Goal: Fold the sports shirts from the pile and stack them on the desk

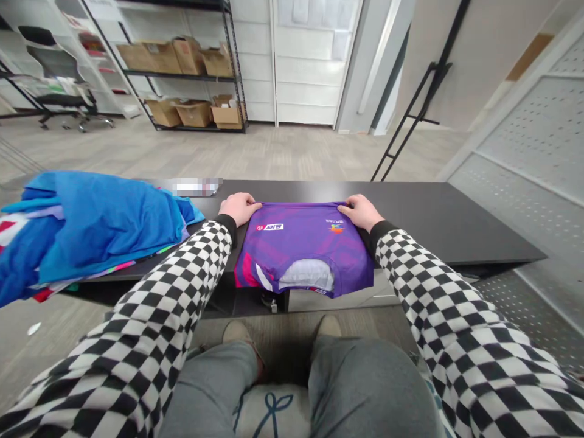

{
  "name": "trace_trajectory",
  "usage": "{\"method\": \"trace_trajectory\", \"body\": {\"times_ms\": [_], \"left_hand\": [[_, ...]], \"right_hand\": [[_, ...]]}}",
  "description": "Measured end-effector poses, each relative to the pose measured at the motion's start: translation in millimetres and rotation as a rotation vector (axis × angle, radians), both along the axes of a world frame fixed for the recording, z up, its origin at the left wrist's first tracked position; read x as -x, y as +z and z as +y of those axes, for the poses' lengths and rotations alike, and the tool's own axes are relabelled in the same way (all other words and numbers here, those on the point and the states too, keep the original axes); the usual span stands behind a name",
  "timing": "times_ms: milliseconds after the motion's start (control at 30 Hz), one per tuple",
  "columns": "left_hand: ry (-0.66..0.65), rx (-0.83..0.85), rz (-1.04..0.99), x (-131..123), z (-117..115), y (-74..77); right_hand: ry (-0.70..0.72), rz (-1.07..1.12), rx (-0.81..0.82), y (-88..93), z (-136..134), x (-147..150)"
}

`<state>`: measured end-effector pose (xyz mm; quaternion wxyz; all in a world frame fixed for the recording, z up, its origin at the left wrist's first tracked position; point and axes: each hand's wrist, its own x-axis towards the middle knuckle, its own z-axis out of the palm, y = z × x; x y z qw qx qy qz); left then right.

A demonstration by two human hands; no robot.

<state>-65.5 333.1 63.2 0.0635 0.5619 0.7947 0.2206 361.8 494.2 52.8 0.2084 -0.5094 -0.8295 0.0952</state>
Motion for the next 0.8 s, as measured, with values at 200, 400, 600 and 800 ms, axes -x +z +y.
{"method": "trace_trajectory", "body": {"times_ms": [200,400,600,800], "left_hand": [[0.028,-0.038,0.019,11.4,36.1,-5.3],[0.025,-0.064,0.048,22.9,68.5,-9.0],[0.135,-0.089,0.156,18.3,73.9,-2.4],[0.181,-0.195,0.032,21.8,48.1,3.4]], "right_hand": [[-0.030,-0.007,-0.009,-2.5,40.1,12.7],[-0.064,-0.010,-0.006,-2.1,72.5,27.2],[-0.100,0.015,-0.053,-8.1,87.4,32.7],[0.079,0.085,-0.195,13.0,61.8,45.5]]}}
